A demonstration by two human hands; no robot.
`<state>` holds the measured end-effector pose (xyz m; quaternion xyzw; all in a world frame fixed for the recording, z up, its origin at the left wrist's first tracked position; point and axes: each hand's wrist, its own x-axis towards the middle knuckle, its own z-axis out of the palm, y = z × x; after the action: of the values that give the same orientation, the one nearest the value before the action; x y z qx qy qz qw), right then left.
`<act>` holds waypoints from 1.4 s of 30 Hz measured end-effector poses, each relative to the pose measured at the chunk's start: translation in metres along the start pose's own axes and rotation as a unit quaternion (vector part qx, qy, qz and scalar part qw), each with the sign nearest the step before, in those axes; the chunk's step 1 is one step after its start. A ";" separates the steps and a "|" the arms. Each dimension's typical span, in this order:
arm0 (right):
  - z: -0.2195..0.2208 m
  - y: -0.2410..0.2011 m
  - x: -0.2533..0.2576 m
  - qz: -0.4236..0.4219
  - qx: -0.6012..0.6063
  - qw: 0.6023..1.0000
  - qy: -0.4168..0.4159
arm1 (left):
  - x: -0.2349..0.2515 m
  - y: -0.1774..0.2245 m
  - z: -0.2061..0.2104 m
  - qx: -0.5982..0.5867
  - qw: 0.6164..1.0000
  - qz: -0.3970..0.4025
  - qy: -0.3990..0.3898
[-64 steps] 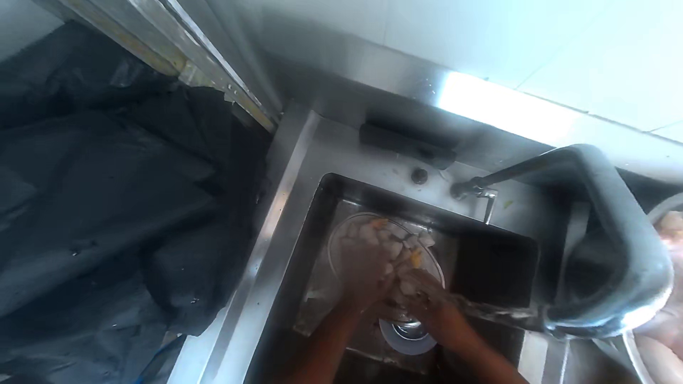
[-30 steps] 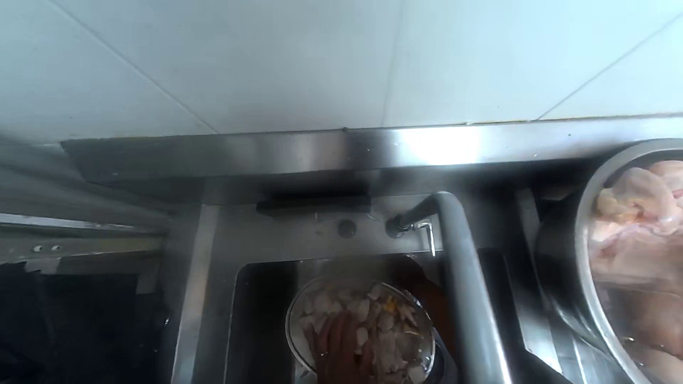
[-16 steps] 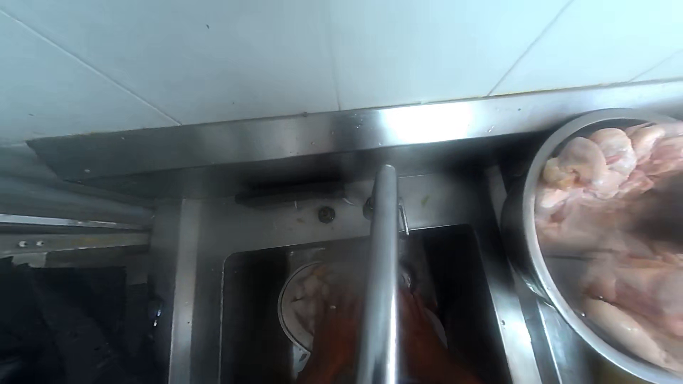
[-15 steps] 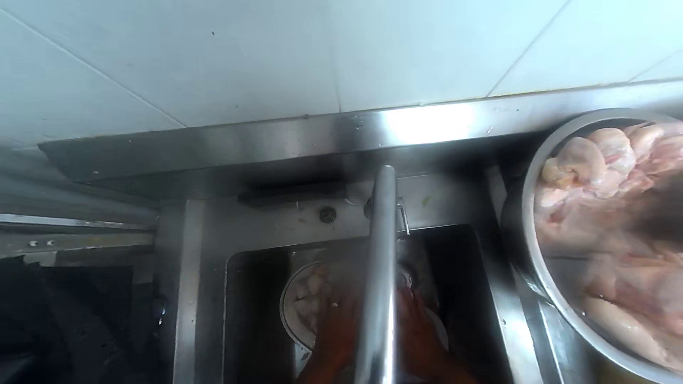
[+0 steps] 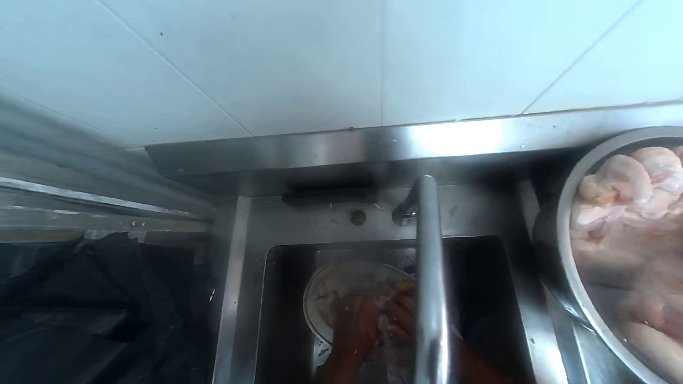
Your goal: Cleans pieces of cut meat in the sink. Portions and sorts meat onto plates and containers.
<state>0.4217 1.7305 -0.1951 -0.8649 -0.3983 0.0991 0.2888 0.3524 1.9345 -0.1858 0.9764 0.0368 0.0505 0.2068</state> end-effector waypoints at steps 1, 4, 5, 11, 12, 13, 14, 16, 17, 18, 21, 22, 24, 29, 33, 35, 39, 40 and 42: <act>0.003 0.001 0.000 0.013 0.004 1.000 0.000 | -0.002 -0.004 -0.003 0.021 0.999 -0.010 0.027; 0.017 0.002 0.008 0.027 -0.013 1.000 -0.007 | -0.013 -0.020 0.004 0.056 0.996 -0.070 0.002; 0.022 0.002 0.015 0.021 -0.025 0.999 -0.018 | -0.015 -0.024 0.010 0.050 0.995 -0.088 -0.017; 0.041 0.016 0.026 -0.052 -0.023 0.998 0.009 | -0.007 -0.028 0.013 0.027 0.993 -0.119 0.002; 0.037 0.020 0.024 -0.060 -0.018 0.998 0.016 | -0.002 -0.026 -0.001 0.002 0.993 -0.114 0.024; 0.032 0.022 0.022 -0.061 -0.007 0.998 0.013 | 0.002 -0.026 -0.014 -0.015 0.993 -0.111 0.040; 0.026 0.022 0.022 -0.054 0.000 0.998 0.009 | 0.004 -0.030 -0.022 -0.014 0.992 -0.110 0.059; 0.019 0.021 0.024 -0.032 0.008 0.999 -0.012 | 0.008 -0.040 -0.020 0.001 0.990 -0.124 0.071; 0.020 0.019 0.026 -0.023 0.001 0.999 -0.026 | 0.010 -0.043 -0.017 0.008 0.989 -0.140 0.045; 0.024 0.016 0.030 -0.018 -0.008 0.998 -0.052 | 0.013 -0.044 -0.013 0.009 0.988 -0.155 0.015; 0.045 0.012 0.050 -0.024 -0.042 0.996 -0.080 | 0.023 -0.043 0.003 0.007 0.990 -0.139 0.008; 0.048 0.012 0.053 -0.030 -0.047 0.996 -0.075 | 0.023 -0.043 0.004 0.003 0.992 -0.127 0.022; 0.050 0.009 0.056 -0.038 -0.037 0.997 -0.056 | 0.018 -0.046 0.006 -0.004 0.993 -0.119 0.028; 0.016 0.008 0.031 0.072 0.048 0.996 -0.018 | 0.004 -0.072 -0.003 -0.088 0.991 -0.105 -0.009; -0.002 0.012 -0.018 0.335 0.131 0.930 0.076 | -0.013 -0.090 -0.003 -0.089 0.991 -0.095 0.004; 0.007 0.011 -0.038 0.461 0.255 0.847 0.072 | -0.011 -0.090 0.003 -0.076 0.992 -0.097 0.013; 0.025 -0.002 -0.044 0.516 0.396 0.754 0.096 | 0.001 -0.081 0.013 -0.076 0.989 -0.121 0.039; 0.025 -0.005 -0.041 0.527 0.401 0.742 0.107 | 0.002 -0.080 0.013 -0.082 0.988 -0.124 0.048; 0.017 -0.010 -0.036 0.524 0.427 0.728 0.115 | 0.003 -0.080 0.012 -0.108 0.984 -0.127 0.056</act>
<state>0.3844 1.7163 -0.2054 -0.7267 0.2387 0.2943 0.5730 0.3527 2.0027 -0.2286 0.9313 0.1662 0.0819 0.3137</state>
